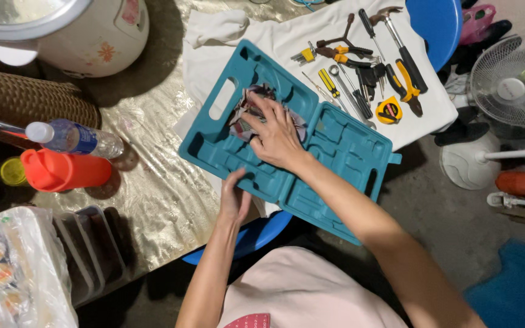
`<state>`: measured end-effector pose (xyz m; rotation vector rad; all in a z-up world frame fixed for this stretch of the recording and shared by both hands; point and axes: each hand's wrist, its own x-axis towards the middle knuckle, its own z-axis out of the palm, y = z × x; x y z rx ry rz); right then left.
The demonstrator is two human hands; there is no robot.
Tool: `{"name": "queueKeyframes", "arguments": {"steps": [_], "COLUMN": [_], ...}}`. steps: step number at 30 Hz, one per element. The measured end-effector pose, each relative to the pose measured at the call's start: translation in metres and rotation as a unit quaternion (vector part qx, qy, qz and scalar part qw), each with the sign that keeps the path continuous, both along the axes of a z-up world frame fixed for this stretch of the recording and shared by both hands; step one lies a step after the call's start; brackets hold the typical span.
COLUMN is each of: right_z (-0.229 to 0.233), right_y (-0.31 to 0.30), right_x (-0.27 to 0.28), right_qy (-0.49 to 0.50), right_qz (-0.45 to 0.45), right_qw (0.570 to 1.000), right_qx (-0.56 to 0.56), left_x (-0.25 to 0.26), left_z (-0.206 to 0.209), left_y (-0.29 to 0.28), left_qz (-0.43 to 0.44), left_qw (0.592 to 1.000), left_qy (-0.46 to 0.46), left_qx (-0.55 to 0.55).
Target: The person wipes the inside and outside of a teal toolbox with a cloth, then picks up a pair of pliers and wipes it. The toolbox is opened and closed during the process, and tools are visible on a nearby white cloth.
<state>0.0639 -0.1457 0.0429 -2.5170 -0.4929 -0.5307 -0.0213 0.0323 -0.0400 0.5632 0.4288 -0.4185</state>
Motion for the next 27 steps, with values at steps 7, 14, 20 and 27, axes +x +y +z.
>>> {"name": "queueKeyframes", "arguments": {"steps": [7,14,20,27], "right_z": [0.022,0.049,0.041,0.051], "right_y": [-0.018,-0.012,-0.010,-0.075], "right_x": [0.030,0.021,-0.014,0.020], "right_qy": [-0.014,-0.013,0.089,0.052], "right_qz": [-0.010,-0.032,-0.044,-0.065], "right_qw": [0.999,0.999,0.995,0.995], "right_qx": [-0.035,-0.039,-0.020,0.057], "left_x": [-0.003,0.010,0.013,0.019], "left_z": [0.002,0.036,0.038,0.008], "left_y": [-0.009,-0.016,-0.012,0.005], "left_qz": [0.011,-0.008,-0.003,-0.010], "left_qw": [1.000,0.999,0.998,0.999], "left_qy": [-0.005,-0.037,-0.052,0.026], "left_qx": [-0.027,0.005,0.021,-0.032]}}
